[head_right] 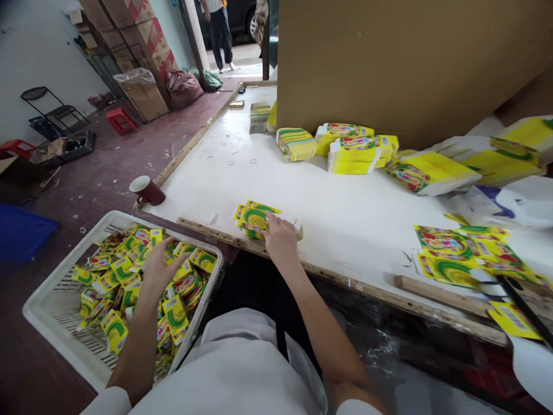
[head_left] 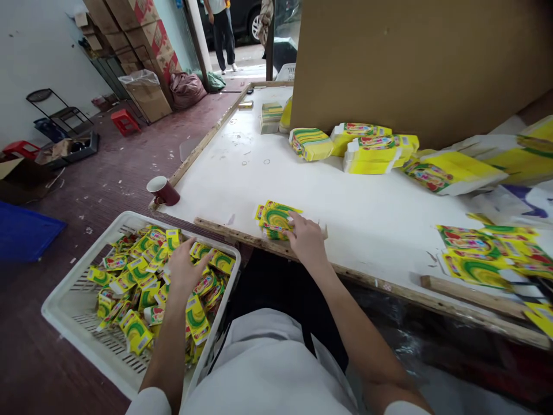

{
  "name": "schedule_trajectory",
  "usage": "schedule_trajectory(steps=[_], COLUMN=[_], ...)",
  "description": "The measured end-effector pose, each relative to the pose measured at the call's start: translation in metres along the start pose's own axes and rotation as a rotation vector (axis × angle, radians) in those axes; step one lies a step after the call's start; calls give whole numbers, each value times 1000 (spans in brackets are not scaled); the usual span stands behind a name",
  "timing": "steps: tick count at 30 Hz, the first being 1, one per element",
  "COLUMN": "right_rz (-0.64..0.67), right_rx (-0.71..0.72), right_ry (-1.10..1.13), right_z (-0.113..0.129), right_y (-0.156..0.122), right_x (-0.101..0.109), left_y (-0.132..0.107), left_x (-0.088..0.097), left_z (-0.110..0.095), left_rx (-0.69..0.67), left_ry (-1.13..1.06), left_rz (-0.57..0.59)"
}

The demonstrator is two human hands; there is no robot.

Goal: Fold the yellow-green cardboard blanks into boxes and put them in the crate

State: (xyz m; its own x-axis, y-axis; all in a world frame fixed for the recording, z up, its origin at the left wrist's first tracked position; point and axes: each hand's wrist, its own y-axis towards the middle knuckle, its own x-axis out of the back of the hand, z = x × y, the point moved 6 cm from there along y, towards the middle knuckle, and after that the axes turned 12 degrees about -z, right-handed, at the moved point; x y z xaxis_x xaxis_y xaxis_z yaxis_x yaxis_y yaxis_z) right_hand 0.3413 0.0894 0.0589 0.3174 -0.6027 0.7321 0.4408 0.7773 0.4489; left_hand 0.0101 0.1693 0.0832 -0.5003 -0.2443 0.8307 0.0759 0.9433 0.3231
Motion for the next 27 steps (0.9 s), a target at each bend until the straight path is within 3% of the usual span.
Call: schedule_trajectory(steps=[4,8,11,14,18,20,24,27], right_rz=[-66,-115,38,209,57,55,150,95], right_rx=[-23,-159,-198,-214,-245,-260,-387,-472], right_ry=[3,369,713,941,889,878,1050,1118], right_z=[5,11,33,63,82,85,80,70], right_y=[1,-5,-23,-50,-71,-74,-73,-72], right_x=[5,22,20,11,12,10,-1,-4], left_y=[-23,-38,-41,-38,-33,-34,-39,-44], left_x=[-43,-78,-85,-80,-68,-66,-70,-72], left_z=[-59,-103,-128,-141,-140,-137,-136,-135], left_rx=[-83,87,266,426,505,512,512,465], left_ry=[-500,-933,-1370,-1630,-1703,-1694,-1621,-1458], left_rz=[281,450,432,283,40,0,87,143])
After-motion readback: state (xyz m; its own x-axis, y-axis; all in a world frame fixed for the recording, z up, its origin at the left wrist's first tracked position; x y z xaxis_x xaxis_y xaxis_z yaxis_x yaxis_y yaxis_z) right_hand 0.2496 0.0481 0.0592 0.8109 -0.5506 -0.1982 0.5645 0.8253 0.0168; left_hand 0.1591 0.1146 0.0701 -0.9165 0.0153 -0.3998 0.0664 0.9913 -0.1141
